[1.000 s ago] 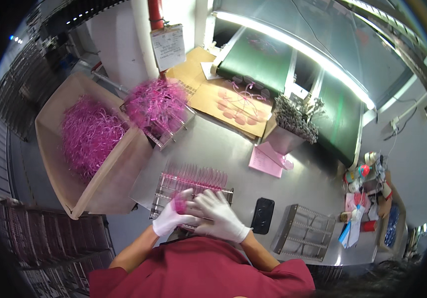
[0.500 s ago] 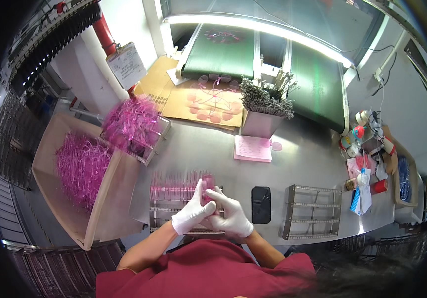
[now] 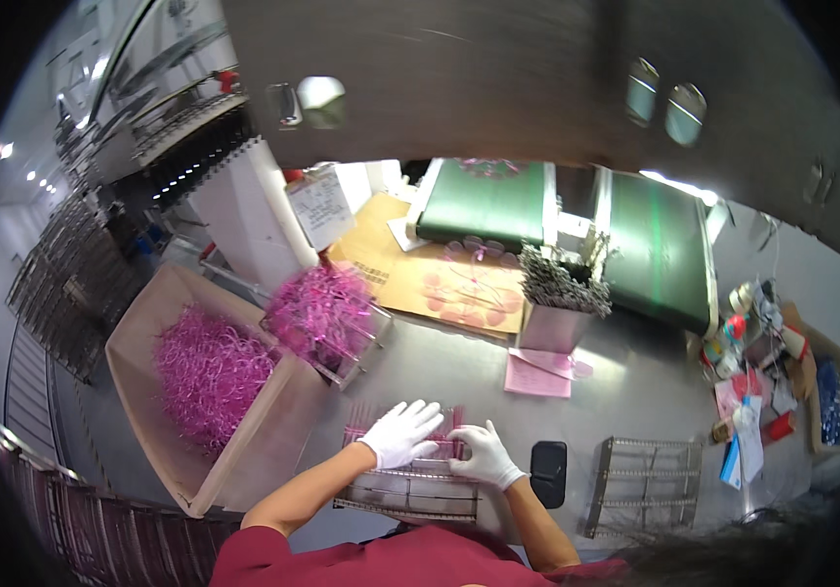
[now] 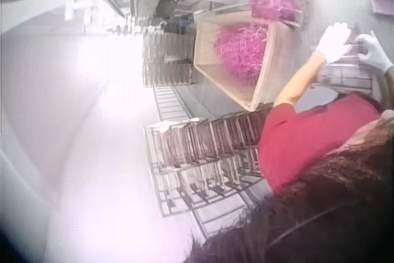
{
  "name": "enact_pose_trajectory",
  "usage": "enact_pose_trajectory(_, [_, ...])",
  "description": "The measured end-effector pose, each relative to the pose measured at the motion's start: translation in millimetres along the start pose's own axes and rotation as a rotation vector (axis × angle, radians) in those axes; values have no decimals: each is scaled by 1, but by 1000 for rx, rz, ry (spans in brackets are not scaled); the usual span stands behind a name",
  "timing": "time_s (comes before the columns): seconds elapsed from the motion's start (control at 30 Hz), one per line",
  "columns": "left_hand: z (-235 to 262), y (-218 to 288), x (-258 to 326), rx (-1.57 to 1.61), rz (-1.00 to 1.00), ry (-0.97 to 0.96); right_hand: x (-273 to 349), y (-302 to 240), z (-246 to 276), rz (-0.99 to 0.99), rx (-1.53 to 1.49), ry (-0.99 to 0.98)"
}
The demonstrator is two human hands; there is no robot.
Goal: The person puts on gloves and repeatedly picks pink decorative strands from a bin, then places them into slots on a metal rack. The person occasionally moves the rack to a nearby cart and returns to continue filling it.
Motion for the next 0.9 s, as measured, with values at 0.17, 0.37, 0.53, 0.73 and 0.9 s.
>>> enact_pose_trajectory(0.17, [-5,-11,15,-2,-47,108,-6,12,-16,-37,-160,-15])
enact_pose_trajectory(0.37, [2,-2,14,-94,-84,102,-11,10,-7,-186,-272,-13])
enact_pose_trajectory(0.53, [-8,-11,14,-68,-51,89,-15,5,-2,-17,-14,-71])
enact_pose_trajectory(0.73, [-20,-18,16,19,-22,123,-5,21,20,-147,-54,-207])
enact_pose_trajectory(0.9, [-20,-20,17,65,-39,164,-4,27,51,-397,-457,-282])
Point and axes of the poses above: each hand's wrist, its own x-axis away from the middle knuckle, its own z-axis out of the back of the hand, y = z × x, the point moved 4 cm from there along -x, towards the middle knuckle, and after that the axes turned 2 degrees about -y, right-handed, at the moved point
